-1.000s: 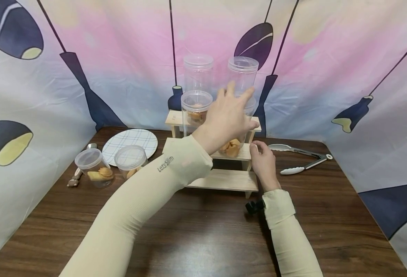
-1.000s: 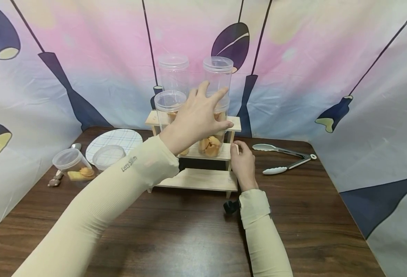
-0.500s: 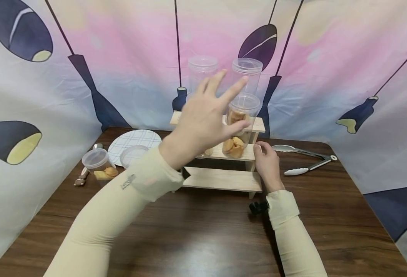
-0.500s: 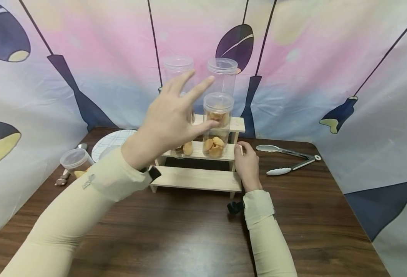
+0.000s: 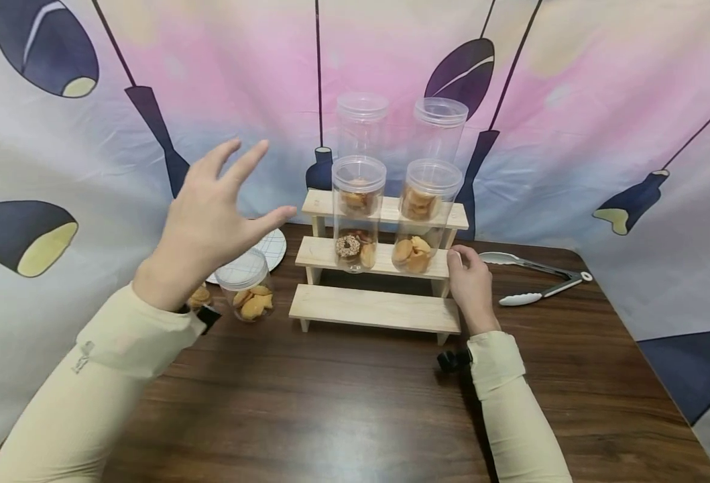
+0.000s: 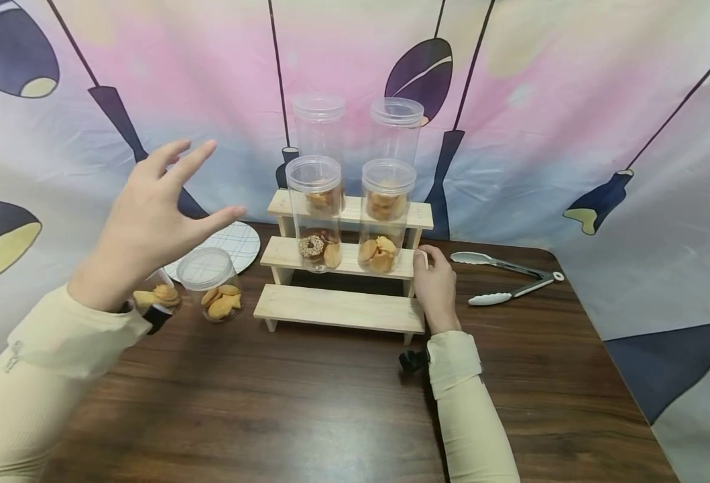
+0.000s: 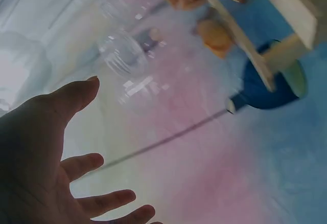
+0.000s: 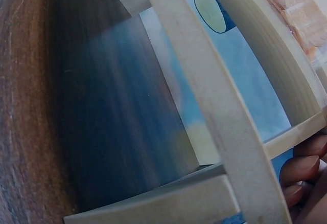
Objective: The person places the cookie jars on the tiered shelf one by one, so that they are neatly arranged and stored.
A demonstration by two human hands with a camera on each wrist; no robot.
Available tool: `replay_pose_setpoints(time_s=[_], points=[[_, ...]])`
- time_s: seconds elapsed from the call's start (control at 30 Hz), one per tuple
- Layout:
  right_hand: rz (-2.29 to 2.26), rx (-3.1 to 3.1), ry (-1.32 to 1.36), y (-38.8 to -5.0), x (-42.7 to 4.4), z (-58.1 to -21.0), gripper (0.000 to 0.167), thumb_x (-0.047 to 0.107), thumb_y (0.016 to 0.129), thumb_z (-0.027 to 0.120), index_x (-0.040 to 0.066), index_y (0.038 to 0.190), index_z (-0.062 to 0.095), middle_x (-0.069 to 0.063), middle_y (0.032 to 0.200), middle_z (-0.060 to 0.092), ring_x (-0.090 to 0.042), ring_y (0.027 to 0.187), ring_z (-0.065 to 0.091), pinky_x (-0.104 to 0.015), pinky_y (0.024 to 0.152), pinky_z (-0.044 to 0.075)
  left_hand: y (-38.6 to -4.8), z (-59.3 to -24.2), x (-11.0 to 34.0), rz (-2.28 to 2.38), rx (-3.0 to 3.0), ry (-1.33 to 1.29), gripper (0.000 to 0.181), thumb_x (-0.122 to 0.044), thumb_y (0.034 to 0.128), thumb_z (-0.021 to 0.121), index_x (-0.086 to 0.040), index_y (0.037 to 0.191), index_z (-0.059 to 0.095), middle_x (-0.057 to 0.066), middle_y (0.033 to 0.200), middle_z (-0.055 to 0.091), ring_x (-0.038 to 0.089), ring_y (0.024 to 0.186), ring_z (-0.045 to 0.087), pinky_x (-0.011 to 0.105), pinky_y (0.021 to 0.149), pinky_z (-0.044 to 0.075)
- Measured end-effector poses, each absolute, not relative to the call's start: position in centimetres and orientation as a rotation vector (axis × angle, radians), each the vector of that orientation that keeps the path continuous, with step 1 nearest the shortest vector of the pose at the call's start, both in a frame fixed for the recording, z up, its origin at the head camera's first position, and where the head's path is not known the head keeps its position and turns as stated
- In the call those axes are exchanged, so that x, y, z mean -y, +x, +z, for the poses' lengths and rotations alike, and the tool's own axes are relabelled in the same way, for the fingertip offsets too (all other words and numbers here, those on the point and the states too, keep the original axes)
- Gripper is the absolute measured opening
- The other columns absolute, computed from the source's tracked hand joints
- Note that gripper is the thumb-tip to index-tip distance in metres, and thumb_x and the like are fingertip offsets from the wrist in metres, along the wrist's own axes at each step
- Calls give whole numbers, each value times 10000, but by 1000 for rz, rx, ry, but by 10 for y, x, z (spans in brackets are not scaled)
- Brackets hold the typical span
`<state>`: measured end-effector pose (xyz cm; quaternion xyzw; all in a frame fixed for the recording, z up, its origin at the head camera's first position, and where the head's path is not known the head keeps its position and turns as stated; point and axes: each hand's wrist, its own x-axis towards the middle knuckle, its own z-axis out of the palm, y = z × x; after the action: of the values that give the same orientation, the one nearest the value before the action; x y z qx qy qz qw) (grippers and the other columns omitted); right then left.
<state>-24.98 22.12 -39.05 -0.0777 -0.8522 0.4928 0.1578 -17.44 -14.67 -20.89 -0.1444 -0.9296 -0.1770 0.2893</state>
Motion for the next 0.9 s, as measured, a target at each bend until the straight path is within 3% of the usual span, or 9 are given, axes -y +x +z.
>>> replay_pose_setpoints(time_s=[0.23, 0.4, 0.53, 0.77, 0.9], points=[[1417, 2446, -224, -249, -221, -391, 452, 460, 1030, 450, 160, 1319, 627, -161, 934, 655, -236, 683, 523, -355, 620, 432, -174, -242, 186, -505, 2564, -287, 863, -487, 808, 796, -211, 1535, 421, 238, 1512, 379, 549, 1279, 410, 730, 933, 364], [1423, 2441, -225, -249, -222, -390, 467, 475, 1027, 443, 156, 1316, 625, -156, 1046, 663, -245, 744, 531, -353, 663, 433, -177, -272, 198, -544, 2578, -289, 852, -468, 797, 812, -159, 1509, 462, 267, 1448, 426, 557, 1214, 452, 699, 944, 383], [1423, 2447, -221, -250, -223, -390, 483, 480, 1028, 435, 148, 1327, 617, -155, 1085, 653, -259, 781, 532, -355, 683, 431, -179, -289, 201, -570, 2634, -267, 856, -498, 807, 794, -157, 1514, 453, 267, 1467, 413, 559, 1241, 434, 713, 958, 360], [1418, 2451, -220, -249, -222, -390, 473, 472, 1031, 437, 153, 1333, 613, -158, 1005, 644, -250, 722, 514, -355, 638, 422, -182, -316, 206, -544, 2695, -313, 862, -513, 785, 805, -89, 1470, 497, 279, 1466, 421, 582, 1237, 434, 692, 978, 360], [1420, 2455, -219, -249, -223, -390, 484, 473, 1033, 430, 148, 1346, 604, -159, 1070, 650, -246, 727, 513, -353, 642, 419, -182, -327, 208, -557, 2715, -312, 885, -557, 774, 795, -85, 1465, 506, 288, 1476, 412, 544, 1298, 414, 673, 1014, 356]])
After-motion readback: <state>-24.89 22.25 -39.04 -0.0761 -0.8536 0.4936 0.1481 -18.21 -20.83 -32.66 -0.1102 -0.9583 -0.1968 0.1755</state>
